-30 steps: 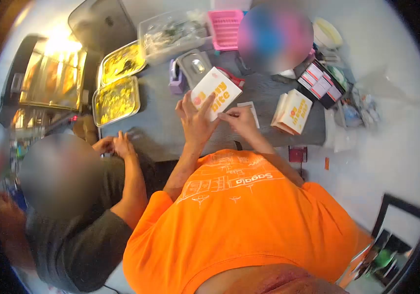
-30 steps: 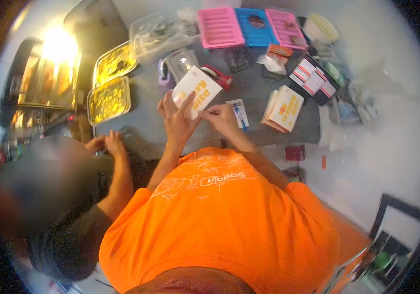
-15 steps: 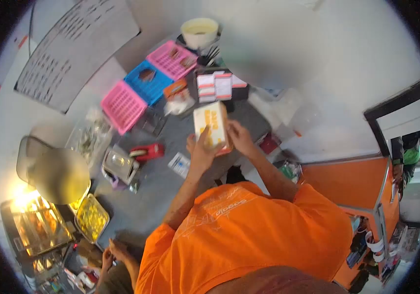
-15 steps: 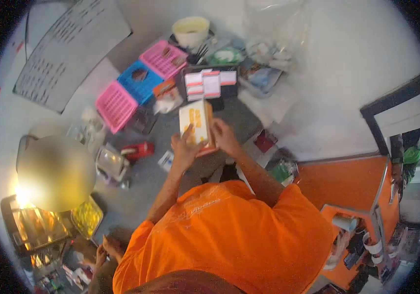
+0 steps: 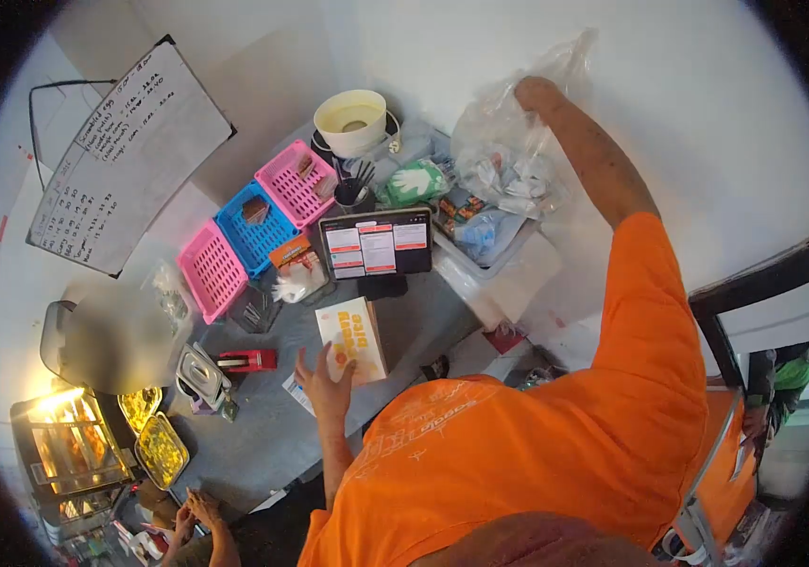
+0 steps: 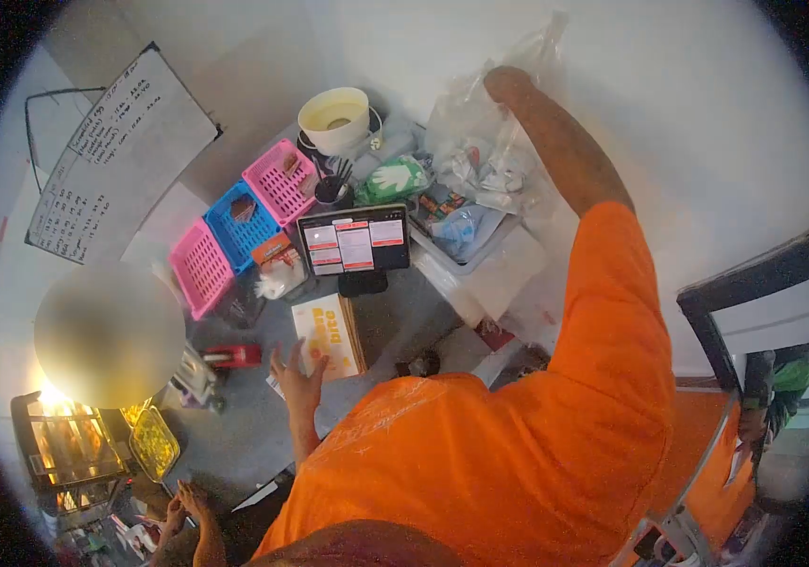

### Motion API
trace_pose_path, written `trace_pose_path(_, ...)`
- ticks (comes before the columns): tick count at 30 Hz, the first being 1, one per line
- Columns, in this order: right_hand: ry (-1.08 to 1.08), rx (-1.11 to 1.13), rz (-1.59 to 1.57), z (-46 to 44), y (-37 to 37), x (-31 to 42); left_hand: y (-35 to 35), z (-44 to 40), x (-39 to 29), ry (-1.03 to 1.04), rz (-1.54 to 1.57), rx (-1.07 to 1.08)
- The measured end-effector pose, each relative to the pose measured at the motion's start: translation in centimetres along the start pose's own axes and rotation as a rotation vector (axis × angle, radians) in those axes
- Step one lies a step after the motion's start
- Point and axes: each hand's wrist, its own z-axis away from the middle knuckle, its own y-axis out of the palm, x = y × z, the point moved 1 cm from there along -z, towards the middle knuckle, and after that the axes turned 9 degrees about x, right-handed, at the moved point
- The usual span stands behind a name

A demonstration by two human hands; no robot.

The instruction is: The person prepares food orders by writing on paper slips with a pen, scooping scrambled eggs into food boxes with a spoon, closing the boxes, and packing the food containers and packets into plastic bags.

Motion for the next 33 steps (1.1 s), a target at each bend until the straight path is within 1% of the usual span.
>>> trace_pose_path(1,-0.025,0.116,0.026,0.2,-0.5,0.2,-0.4,-0.7,-1.2,0.025,0.020,-0.099)
trace_pose_path(2,-0.021,0.153,-0.014,0.1,-1.0,1.1,-0.6,-1.4,-2.6,0.046,0.047,-0.200)
trace_pose_path(3,-0.066,0.178,-0.037,0.2,-1.7,1.4,-1.1,-2.9,-6.5,0.166,0.153,-0.304)
trace_pose_path(4,-0.109,0.205,-0.060,0.4,-2.4,1.7,-1.8,-4.6,-11.1,0.358,0.299,-0.257)
trace_pose_path(5,-0.200,0.228,-0.075,0.6,-2.6,1.9,-1.7,-6.5,-15.5,0.483,0.541,-0.012)
trace_pose_path(6,-0.288,0.250,-0.093,0.9,-2.7,1.8,0.5,-8.1,-18.3,0.553,0.606,0.155)
trace_pose_path(7,-0.389,0.024,-0.131,0.6,-1.9,1.6,4.7,-10.2,-20.5,0.566,0.801,0.326)
trace_pose_path(8,-0.486,-0.202,-0.173,-0.1,0.0,1.1,8.7,-12.8,-22.7,0.412,1.018,0.764)
trace_pose_path(9,-0.579,-0.431,-0.213,-0.2,0.9,0.5,12.9,-15.1,-25.1,0.120,1.301,0.935)
trace_pose_path(10,-0.520,-0.464,-0.136,1.5,0.1,0.7,16.5,-17.3,-27.2,-0.194,1.563,1.096)
trace_pose_path(12,-0.392,-0.523,0.000,6.8,-1.7,2.6,21.0,-21.9,-30.0,-0.508,1.819,0.976)
trace_pose_path(13,-0.332,-0.533,-0.046,6.3,-0.7,2.6,22.4,-23.2,-30.6,-0.670,1.935,0.903)
trace_pose_path(15,-0.276,-0.301,0.265,2.3,4.8,-0.6,23.2,-24.5,-30.7,-0.598,2.080,1.030)
trace_pose_path(16,-0.182,-0.028,0.181,3.7,3.0,-0.3,24.1,-25.2,-30.8,-0.559,2.153,1.095)
trace_pose_path(18,0.014,0.524,-0.014,7.1,0.6,0.0,27.0,-26.8,-31.0,-0.448,2.052,1.170)
trace_pose_path(19,0.089,0.563,-0.161,5.7,1.7,-0.7,27.4,-27.1,-31.5,-0.390,1.998,1.208)
trace_pose_path(20,0.164,0.599,-0.307,3.2,3.4,-1.4,28.1,-27.0,-31.8,-0.397,1.960,1.140)
trace_pose_path(22,0.085,0.711,-0.447,1.2,5.9,-1.6,27.2,-26.1,-32.4,-0.409,1.870,1.004)
trace_pose_path(23,0.053,0.737,-0.498,0.5,7.2,-1.3,26.7,-25.4,-32.9,-0.484,1.893,0.857)
trace_pose_path(25,0.001,0.704,-0.571,1.3,7.7,-0.9,26.1,-24.5,-34.3,-0.618,1.915,0.550)
trace_pose_path(28,-0.079,0.626,-0.770,4.2,6.9,-2.3,28.2,-24.4,-34.0,-0.400,1.922,0.415)
trace_pose_path(30,-0.140,0.604,-0.908,6.4,5.8,-3.0,28.3,-25.2,-34.6,-0.392,1.898,0.354)
trace_pose_path(31,-0.168,0.603,-0.967,7.5,5.4,-3.2,27.2,-25.0,-35.0,-0.384,1.884,0.328)
trace_pose_path(32,-0.186,0.609,-1.011,8.4,5.0,-3.2,26.3,-24.7,-35.2,-0.410,1.880,0.380)
trace_pose_path(33,-0.200,0.618,-1.044,8.9,5.0,-3.0,23.6,-24.1,-35.7,-0.436,1.876,0.431)
